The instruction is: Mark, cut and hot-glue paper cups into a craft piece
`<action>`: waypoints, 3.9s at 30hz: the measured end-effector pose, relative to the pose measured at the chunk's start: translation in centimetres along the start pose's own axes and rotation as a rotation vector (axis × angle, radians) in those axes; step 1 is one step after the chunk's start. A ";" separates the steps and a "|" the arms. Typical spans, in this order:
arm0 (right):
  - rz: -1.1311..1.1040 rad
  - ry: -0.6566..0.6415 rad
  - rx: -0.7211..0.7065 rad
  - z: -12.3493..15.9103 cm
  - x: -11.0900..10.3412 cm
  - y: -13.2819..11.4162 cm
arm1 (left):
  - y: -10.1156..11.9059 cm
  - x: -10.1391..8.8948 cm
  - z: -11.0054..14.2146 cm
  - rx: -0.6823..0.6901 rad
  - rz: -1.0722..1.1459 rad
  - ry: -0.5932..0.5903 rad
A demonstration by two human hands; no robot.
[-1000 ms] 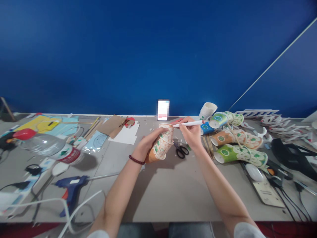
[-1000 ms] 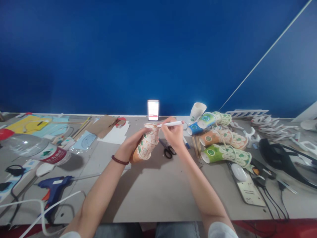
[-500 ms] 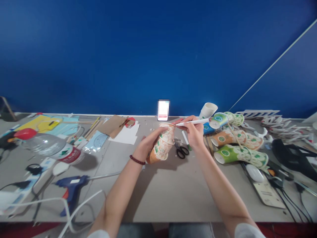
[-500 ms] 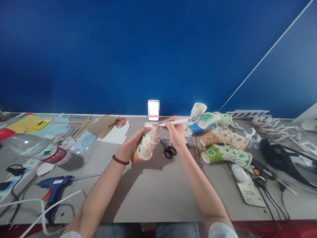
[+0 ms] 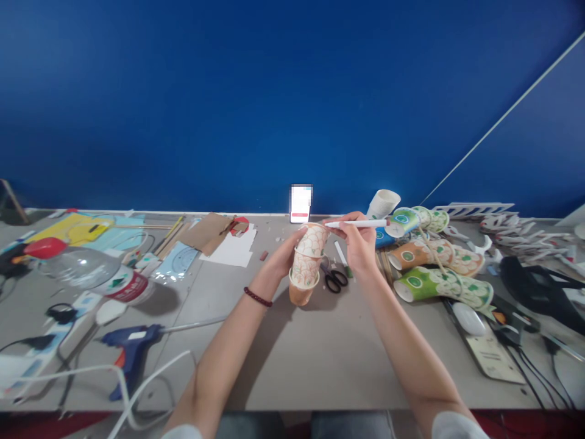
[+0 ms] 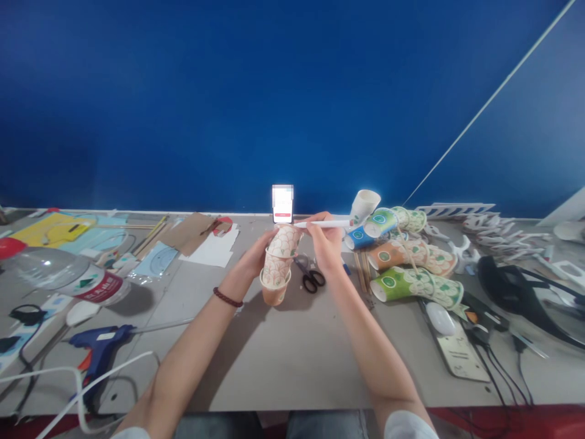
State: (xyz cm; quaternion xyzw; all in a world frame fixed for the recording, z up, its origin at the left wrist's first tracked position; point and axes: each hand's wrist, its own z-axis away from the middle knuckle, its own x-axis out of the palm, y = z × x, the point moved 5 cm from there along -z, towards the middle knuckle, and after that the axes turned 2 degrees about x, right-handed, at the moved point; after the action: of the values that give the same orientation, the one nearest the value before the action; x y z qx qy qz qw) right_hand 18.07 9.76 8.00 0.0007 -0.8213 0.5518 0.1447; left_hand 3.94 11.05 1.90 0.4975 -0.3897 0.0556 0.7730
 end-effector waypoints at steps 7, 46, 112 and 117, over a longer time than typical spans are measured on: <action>0.164 0.012 0.011 -0.1 -0.5 0.9 | 0.2 -0.2 0.2 -0.090 0.034 0.026; 0.384 -0.080 -0.142 0.4 0.0 0.0 | 1.0 0.0 1.4 -0.063 -0.074 0.160; 0.327 -0.034 -0.093 0.5 -0.1 -0.3 | 1.3 0.0 1.7 -0.091 -0.085 0.187; 0.317 -0.042 -0.092 0.5 0.0 -0.4 | 1.5 0.4 2.0 -0.103 -0.088 0.194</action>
State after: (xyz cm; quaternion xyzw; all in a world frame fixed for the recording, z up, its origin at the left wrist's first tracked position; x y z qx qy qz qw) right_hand 17.98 9.11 8.20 -0.1242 -0.8384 0.5293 0.0385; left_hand 2.39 10.03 3.62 0.4662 -0.2929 0.0493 0.8333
